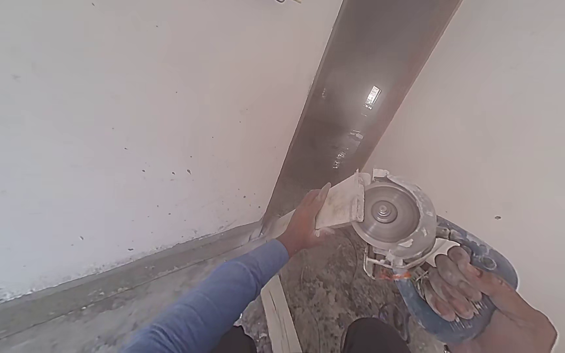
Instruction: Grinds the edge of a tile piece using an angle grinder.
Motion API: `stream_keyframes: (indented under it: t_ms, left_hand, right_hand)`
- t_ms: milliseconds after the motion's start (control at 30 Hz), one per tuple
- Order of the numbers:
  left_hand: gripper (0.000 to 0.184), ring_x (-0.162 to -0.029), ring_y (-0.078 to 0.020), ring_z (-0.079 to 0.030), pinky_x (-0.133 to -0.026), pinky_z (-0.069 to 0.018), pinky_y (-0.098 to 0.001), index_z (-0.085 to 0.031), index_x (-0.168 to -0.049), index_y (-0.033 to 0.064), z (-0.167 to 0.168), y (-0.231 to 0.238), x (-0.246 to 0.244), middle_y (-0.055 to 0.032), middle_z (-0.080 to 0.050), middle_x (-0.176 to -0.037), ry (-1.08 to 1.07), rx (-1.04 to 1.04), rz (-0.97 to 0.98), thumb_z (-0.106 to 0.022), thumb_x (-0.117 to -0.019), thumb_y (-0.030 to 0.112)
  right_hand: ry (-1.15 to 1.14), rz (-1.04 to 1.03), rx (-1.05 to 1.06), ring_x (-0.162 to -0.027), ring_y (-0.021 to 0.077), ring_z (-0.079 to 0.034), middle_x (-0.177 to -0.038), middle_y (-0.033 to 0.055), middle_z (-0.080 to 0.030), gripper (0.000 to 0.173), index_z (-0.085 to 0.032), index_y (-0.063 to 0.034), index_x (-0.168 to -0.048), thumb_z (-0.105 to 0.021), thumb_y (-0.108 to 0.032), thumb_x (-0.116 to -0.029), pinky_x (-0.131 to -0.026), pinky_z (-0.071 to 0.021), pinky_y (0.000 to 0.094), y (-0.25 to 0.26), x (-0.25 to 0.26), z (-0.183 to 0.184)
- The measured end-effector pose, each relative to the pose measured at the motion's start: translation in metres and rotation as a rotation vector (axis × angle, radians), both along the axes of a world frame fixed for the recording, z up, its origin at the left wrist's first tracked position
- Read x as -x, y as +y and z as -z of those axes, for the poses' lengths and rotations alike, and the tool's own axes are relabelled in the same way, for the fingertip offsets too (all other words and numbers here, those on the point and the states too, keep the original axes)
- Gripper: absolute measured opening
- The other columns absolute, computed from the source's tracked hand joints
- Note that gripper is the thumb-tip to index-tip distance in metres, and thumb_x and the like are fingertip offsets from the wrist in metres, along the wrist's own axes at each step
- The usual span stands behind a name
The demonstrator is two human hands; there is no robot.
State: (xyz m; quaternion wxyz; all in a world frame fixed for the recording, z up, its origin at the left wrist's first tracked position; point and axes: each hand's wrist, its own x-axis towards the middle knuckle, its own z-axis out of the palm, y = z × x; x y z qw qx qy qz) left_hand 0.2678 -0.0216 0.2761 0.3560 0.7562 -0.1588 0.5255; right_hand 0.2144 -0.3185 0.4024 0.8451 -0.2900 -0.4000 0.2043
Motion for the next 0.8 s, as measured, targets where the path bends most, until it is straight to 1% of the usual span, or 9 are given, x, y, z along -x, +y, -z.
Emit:
stream_keyframes:
  t_ms: [100, 233, 300, 333, 433, 567, 667, 733, 800]
  left_hand:
    - [0.120, -0.133, -0.0275, -0.054, -0.114, -0.0440, -0.0419, -0.039, -0.154, -0.0032, 0.000, 0.000, -0.002, -0.0229, -0.055, -0.144, -0.031, -0.008, -0.004, -0.032, -0.0819, 0.092]
    - [0.118, -0.133, -0.0279, -0.054, -0.114, -0.0434, -0.0427, -0.039, -0.155, -0.0023, 0.000, -0.002, 0.000, -0.0230, -0.055, -0.144, -0.031, -0.003, 0.010, -0.036, -0.0819, 0.090]
    - [0.119, -0.133, -0.0282, -0.053, -0.114, -0.0434, -0.0431, -0.040, -0.155, -0.0018, -0.001, -0.004, 0.002, -0.0230, -0.055, -0.144, -0.001, 0.014, 0.041, -0.041, -0.0798, 0.091]
    - [0.120, -0.134, -0.0283, -0.053, -0.114, -0.0434, -0.0430, -0.039, -0.155, -0.0014, -0.001, -0.005, 0.004, -0.0227, -0.054, -0.144, 0.025, 0.001, 0.037, -0.040, -0.0791, 0.092]
    - [0.116, -0.134, -0.0305, -0.053, -0.114, -0.0428, -0.0434, -0.038, -0.155, -0.0028, 0.002, -0.008, 0.003, -0.0243, -0.054, -0.144, 0.012, -0.048, 0.027, -0.042, -0.0818, 0.087]
    - [0.117, -0.134, -0.0316, -0.053, -0.115, -0.0420, -0.0428, -0.039, -0.154, -0.0042, 0.004, -0.012, 0.004, -0.0250, -0.054, -0.144, 0.001, -0.071, 0.023, -0.042, -0.0819, 0.087]
    - [0.116, -0.135, -0.0332, -0.052, -0.115, -0.0409, -0.0437, -0.039, -0.154, -0.0049, 0.006, -0.013, 0.002, -0.0263, -0.053, -0.145, -0.007, -0.080, 0.026, -0.045, -0.0807, 0.086]
    - [0.116, -0.135, -0.0330, -0.052, -0.115, -0.0410, -0.0433, -0.039, -0.153, -0.0052, 0.008, -0.013, 0.003, -0.0263, -0.053, -0.145, -0.014, -0.085, 0.033, -0.045, -0.0805, 0.085]
    - [0.118, -0.134, -0.0327, -0.053, -0.114, -0.0420, -0.0434, -0.040, -0.153, -0.0052, 0.010, -0.013, 0.005, -0.0263, -0.054, -0.144, -0.019, -0.096, 0.036, -0.042, -0.0806, 0.088]
  right_hand:
    - [0.004, -0.034, -0.007, -0.053, 0.0128, -0.063, -0.063, 0.0023, -0.058, 0.012, -0.067, -0.0031, -0.096, -0.065, -0.015, -0.0963, -0.051, -0.0570, 0.0291, -0.002, -0.002, 0.001]
    - [-0.003, -0.017, 0.006, -0.054, 0.0124, -0.063, -0.064, 0.0025, -0.059, 0.011, -0.068, -0.0026, -0.098, -0.066, -0.014, -0.0956, -0.052, -0.0572, 0.0287, -0.006, 0.000, -0.002]
    - [-0.020, 0.001, 0.017, -0.054, 0.0124, -0.063, -0.064, 0.0021, -0.059, 0.011, -0.068, -0.0034, -0.098, -0.065, -0.014, -0.0963, -0.052, -0.0569, 0.0286, -0.009, 0.002, -0.004]
    - [-0.030, 0.011, 0.015, -0.054, 0.0124, -0.062, -0.064, 0.0020, -0.059, 0.011, -0.067, -0.0038, -0.097, -0.065, -0.014, -0.0966, -0.052, -0.0567, 0.0284, -0.009, 0.003, -0.005]
    - [-0.056, 0.051, 0.000, -0.054, 0.0119, -0.063, -0.064, 0.0014, -0.059, 0.012, -0.067, -0.0048, -0.097, -0.065, -0.017, -0.0974, -0.052, -0.0569, 0.0278, -0.008, 0.000, -0.006]
    - [-0.038, 0.120, -0.016, -0.050, 0.0106, -0.060, -0.060, 0.0002, -0.056, 0.014, -0.066, -0.0055, -0.093, -0.063, -0.018, -0.0972, -0.048, -0.0551, 0.0264, -0.006, -0.007, -0.008]
    - [-0.035, 0.155, -0.029, -0.048, 0.0090, -0.059, -0.059, -0.0007, -0.055, 0.013, -0.066, -0.0052, -0.092, -0.061, -0.017, -0.0971, -0.047, -0.0542, 0.0245, -0.004, -0.009, -0.010]
    - [-0.040, 0.146, -0.036, -0.049, 0.0088, -0.059, -0.060, -0.0009, -0.055, 0.014, -0.066, -0.0054, -0.093, -0.060, -0.018, -0.0980, -0.047, -0.0541, 0.0240, -0.002, -0.012, -0.011]
    - [-0.026, 0.129, -0.046, -0.050, 0.0096, -0.061, -0.060, 0.0000, -0.056, 0.015, -0.067, -0.0047, -0.094, -0.061, -0.017, -0.0978, -0.048, -0.0555, 0.0250, -0.002, -0.016, -0.012]
